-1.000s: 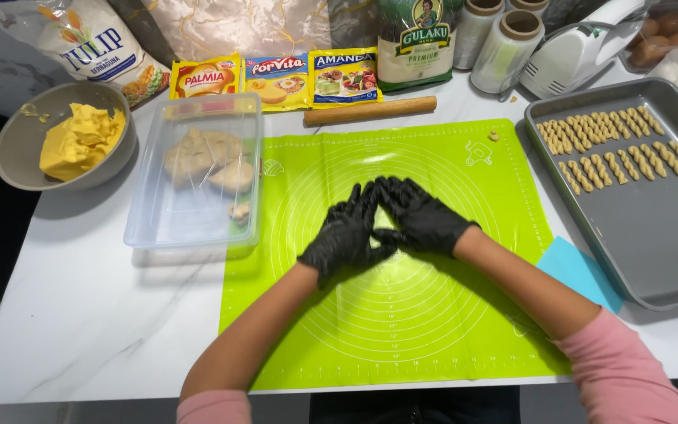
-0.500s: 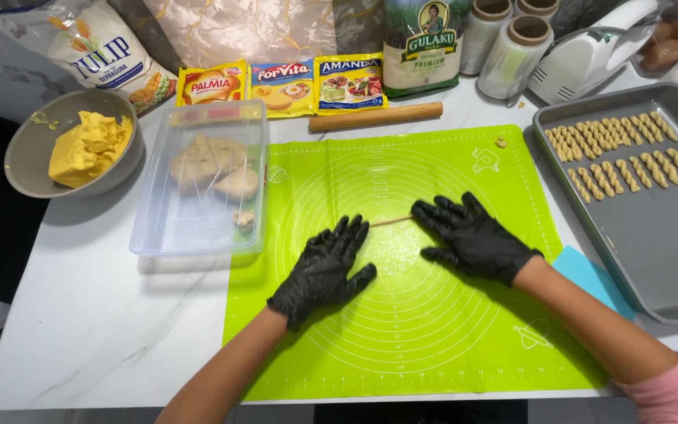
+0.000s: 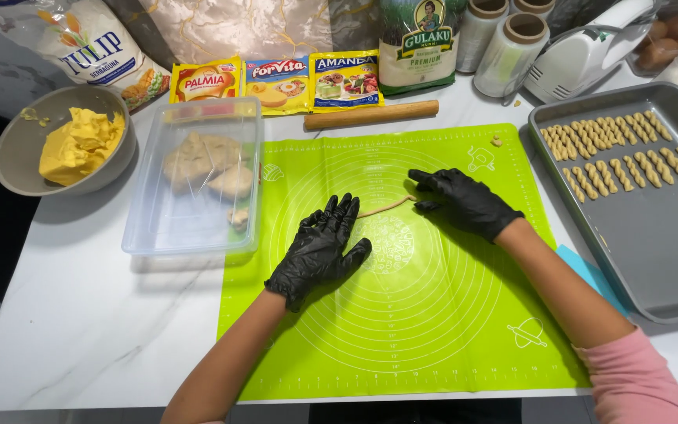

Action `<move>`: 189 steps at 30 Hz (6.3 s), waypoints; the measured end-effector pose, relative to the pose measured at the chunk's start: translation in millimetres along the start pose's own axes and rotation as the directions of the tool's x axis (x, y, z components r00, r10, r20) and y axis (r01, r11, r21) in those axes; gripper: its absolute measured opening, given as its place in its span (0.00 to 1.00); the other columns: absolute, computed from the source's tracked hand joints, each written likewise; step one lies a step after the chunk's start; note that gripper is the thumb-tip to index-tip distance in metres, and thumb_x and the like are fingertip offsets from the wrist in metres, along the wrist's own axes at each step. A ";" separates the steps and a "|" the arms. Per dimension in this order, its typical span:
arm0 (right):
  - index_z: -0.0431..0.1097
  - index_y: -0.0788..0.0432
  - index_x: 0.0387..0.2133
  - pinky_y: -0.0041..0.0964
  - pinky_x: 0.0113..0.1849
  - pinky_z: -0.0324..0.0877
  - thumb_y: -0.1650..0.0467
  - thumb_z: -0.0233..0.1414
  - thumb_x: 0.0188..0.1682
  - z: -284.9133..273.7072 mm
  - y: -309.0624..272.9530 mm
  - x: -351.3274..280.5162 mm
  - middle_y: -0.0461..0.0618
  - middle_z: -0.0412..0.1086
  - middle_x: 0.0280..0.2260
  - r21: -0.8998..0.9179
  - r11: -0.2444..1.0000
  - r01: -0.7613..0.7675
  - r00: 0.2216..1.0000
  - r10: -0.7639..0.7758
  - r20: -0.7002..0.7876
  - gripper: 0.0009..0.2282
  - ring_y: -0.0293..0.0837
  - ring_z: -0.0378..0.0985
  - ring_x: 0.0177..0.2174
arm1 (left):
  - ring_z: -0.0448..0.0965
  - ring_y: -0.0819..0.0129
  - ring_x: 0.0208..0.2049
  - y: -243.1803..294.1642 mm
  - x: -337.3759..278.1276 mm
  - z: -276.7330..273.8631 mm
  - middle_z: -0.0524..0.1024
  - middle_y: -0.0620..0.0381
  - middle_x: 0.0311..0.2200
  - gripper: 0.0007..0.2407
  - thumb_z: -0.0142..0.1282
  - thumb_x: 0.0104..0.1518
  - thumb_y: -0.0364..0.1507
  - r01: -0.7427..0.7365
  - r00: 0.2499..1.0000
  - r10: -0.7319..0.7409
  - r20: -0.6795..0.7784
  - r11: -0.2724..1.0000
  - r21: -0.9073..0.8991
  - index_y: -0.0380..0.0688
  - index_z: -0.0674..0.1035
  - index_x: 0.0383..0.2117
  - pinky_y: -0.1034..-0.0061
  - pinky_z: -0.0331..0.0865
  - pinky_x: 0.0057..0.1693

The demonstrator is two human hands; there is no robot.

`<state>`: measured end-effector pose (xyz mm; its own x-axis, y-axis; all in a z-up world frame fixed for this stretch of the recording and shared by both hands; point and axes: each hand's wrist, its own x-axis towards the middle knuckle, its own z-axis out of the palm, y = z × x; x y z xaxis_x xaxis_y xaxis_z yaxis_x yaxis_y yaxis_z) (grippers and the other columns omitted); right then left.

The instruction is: Rolling out dough with a rolling pin, cutting it into strips using a scraper, and twisting the strips into decorative shapes on a silicone mat.

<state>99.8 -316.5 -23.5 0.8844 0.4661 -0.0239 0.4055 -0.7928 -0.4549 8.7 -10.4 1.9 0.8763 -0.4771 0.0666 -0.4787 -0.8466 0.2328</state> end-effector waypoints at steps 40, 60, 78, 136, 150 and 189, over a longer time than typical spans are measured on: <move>0.48 0.51 0.71 0.56 0.66 0.43 0.49 0.36 0.57 -5.6 -32.9 -33.0 0.57 0.53 0.68 -0.321 0.915 0.243 0.970 -0.235 0.064 0.32 0.56 0.54 0.66 | 0.55 0.47 0.70 -17.8 -35.3 -9.1 0.53 0.49 0.72 0.32 0.42 0.64 0.50 0.002 1.000 -0.002 -0.010 1.000 -0.022 0.48 0.53 0.72 0.51 0.58 0.65; 0.62 0.56 0.63 0.50 0.57 0.65 0.62 0.47 0.56 -13.2 7.2 -45.2 0.58 0.72 0.52 -0.270 0.879 0.393 0.897 -0.431 -0.098 0.23 0.57 0.74 0.53 | 0.71 0.64 0.62 -30.7 -66.0 -3.8 0.70 0.58 0.63 0.24 0.48 0.63 0.45 -0.050 0.977 0.081 -0.198 0.987 0.156 0.56 0.68 0.65 0.63 0.64 0.62; 0.71 0.45 0.59 0.45 0.43 0.74 0.67 0.51 0.56 -3.7 31.0 -7.8 0.47 0.74 0.35 -0.239 0.890 0.388 0.865 -0.441 -0.238 0.17 0.50 0.78 0.36 | 0.76 0.62 0.46 -28.3 18.7 -13.6 0.74 0.63 0.39 0.14 0.45 0.63 0.47 0.150 0.989 -0.140 0.054 0.931 -0.333 0.64 0.77 0.48 0.69 0.61 0.59; 0.45 0.45 0.71 0.54 0.65 0.29 0.52 0.39 0.55 -17.3 -18.5 -80.2 0.51 0.44 0.71 -0.191 0.968 0.163 0.980 -0.137 0.142 0.31 0.55 0.42 0.68 | 0.58 0.47 0.69 11.9 -70.7 5.4 0.60 0.44 0.68 0.27 0.42 0.66 0.44 -0.137 0.984 0.127 -0.126 0.988 -0.071 0.40 0.61 0.68 0.55 0.55 0.66; 0.48 0.41 0.70 0.58 0.65 0.31 0.53 0.36 0.56 -0.5 -24.4 9.5 0.45 0.47 0.70 -0.189 0.942 0.276 0.958 -0.253 0.139 0.28 0.54 0.43 0.69 | 0.65 0.47 0.66 64.0 -70.9 11.1 0.61 0.42 0.68 0.25 0.41 0.68 0.40 -0.338 0.941 0.322 -0.104 0.911 -0.235 0.37 0.61 0.67 0.51 0.62 0.62; 0.80 0.51 0.47 0.42 0.54 0.71 0.74 0.57 0.49 11.4 -9.3 60.5 0.45 0.79 0.42 0.426 0.851 0.308 0.951 -0.289 -0.110 0.13 0.45 0.79 0.45 | 0.82 0.74 0.44 50.1 24.2 33.1 0.79 0.69 0.39 0.07 0.52 0.65 0.39 -0.185 0.939 0.340 0.049 0.621 -0.761 0.59 0.80 0.41 0.77 0.72 0.57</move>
<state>147.0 -276.4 -30.9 0.7492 0.6293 0.2066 0.5191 -0.3641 -0.7733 4.1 -72.1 -17.0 0.6578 -0.7473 0.0943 -0.4181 -0.2581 0.8710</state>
